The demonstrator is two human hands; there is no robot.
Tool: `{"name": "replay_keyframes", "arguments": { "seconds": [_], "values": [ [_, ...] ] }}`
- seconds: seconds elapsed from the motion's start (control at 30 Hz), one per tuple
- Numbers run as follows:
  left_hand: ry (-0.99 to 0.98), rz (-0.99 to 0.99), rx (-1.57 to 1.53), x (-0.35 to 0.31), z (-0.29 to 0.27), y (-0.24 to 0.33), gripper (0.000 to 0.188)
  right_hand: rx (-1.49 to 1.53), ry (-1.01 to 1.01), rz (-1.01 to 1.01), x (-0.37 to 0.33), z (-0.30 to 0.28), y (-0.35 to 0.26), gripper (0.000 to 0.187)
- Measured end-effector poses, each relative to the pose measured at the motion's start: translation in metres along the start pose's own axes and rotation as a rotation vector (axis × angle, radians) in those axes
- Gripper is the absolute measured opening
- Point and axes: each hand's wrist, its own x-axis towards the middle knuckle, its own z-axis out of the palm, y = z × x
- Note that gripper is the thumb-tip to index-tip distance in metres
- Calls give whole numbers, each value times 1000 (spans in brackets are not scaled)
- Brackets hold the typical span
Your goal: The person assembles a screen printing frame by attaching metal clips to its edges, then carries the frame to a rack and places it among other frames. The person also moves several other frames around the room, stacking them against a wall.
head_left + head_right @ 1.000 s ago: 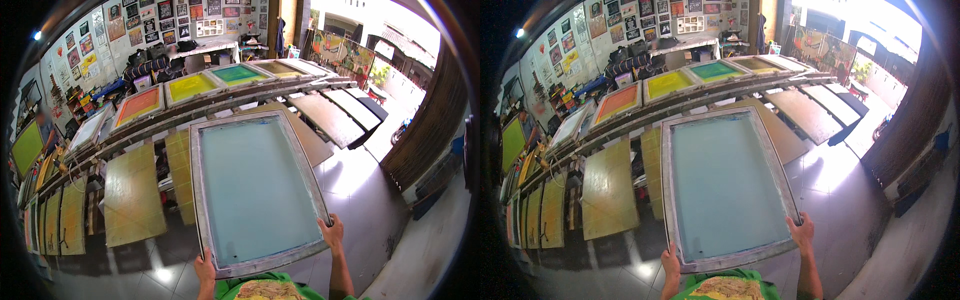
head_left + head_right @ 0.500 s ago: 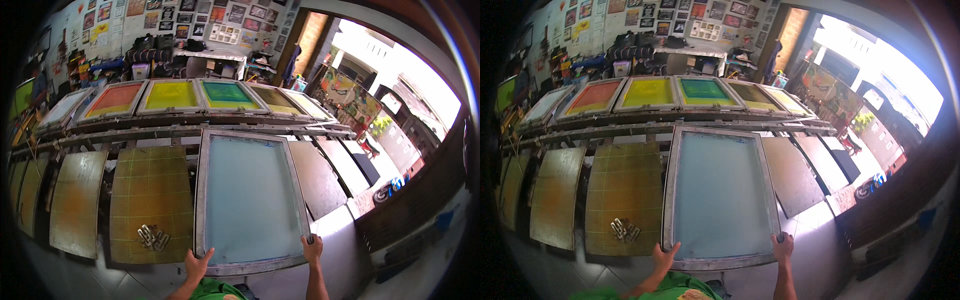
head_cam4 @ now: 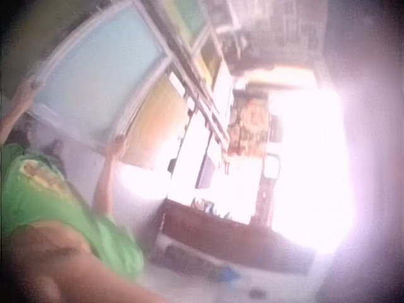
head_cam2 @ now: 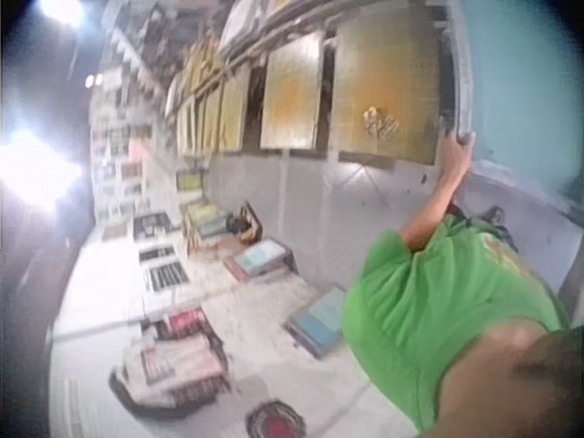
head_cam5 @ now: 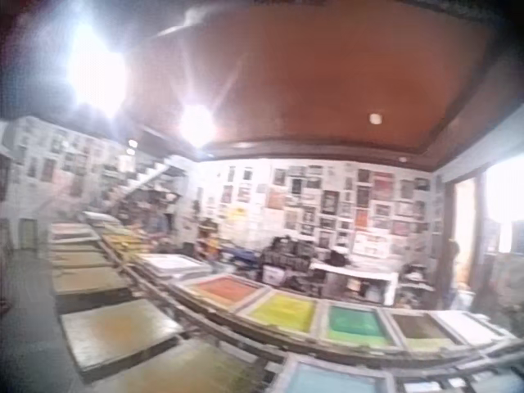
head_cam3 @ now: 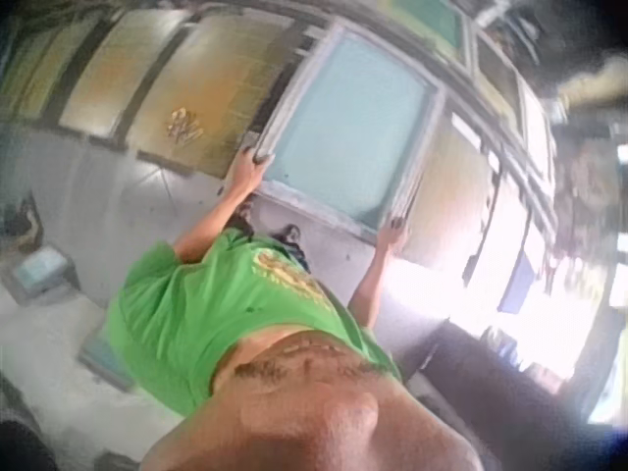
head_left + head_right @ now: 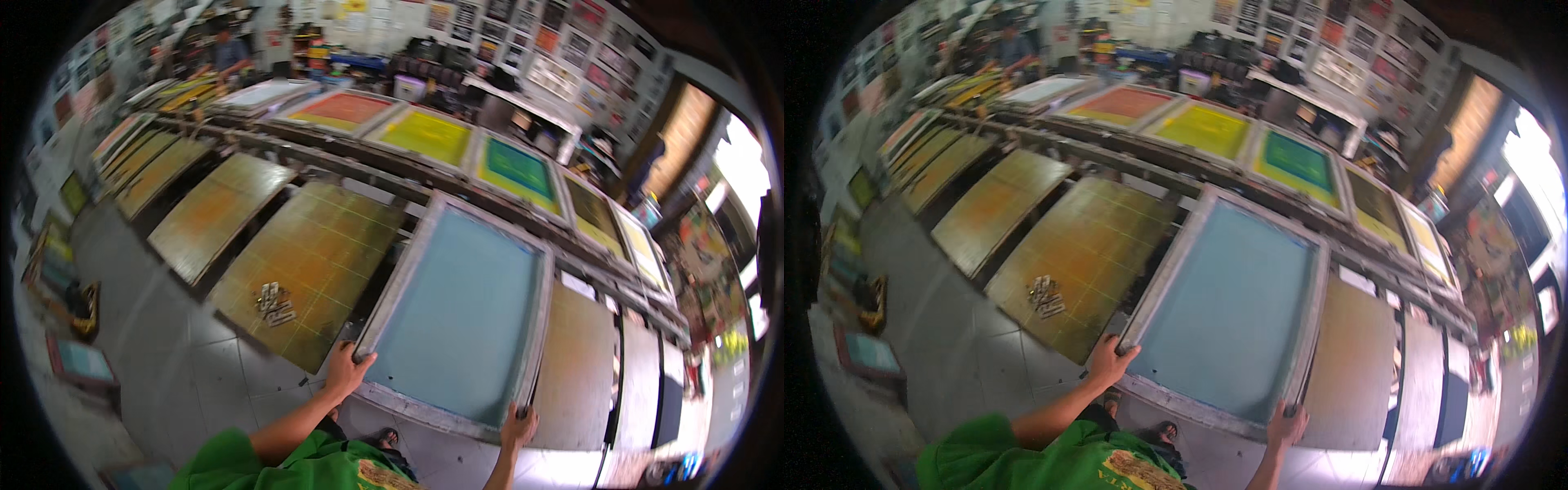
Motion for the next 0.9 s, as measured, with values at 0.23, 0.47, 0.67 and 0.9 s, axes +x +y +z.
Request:
{"name": "replay_keyframes", "arguments": {
  "seconds": [0.23,0.47,0.67,0.9],
  "values": [
    [-143,-182,72,-10,6,-9,69,-67,66,-49,-5,-8,-8,50],
    [-208,-207,-95,-50,-64,-10,74,217,35,-373,-57,-82,-109,34],
    [-69,-418,-467,-128,-181,-91,58,404,-820,-662,-182,-27,-234,37],
    [365,-837,-485,-277,-358,-247,46,511,-1068,-782,-364,90,-381,40]
  ]
}}
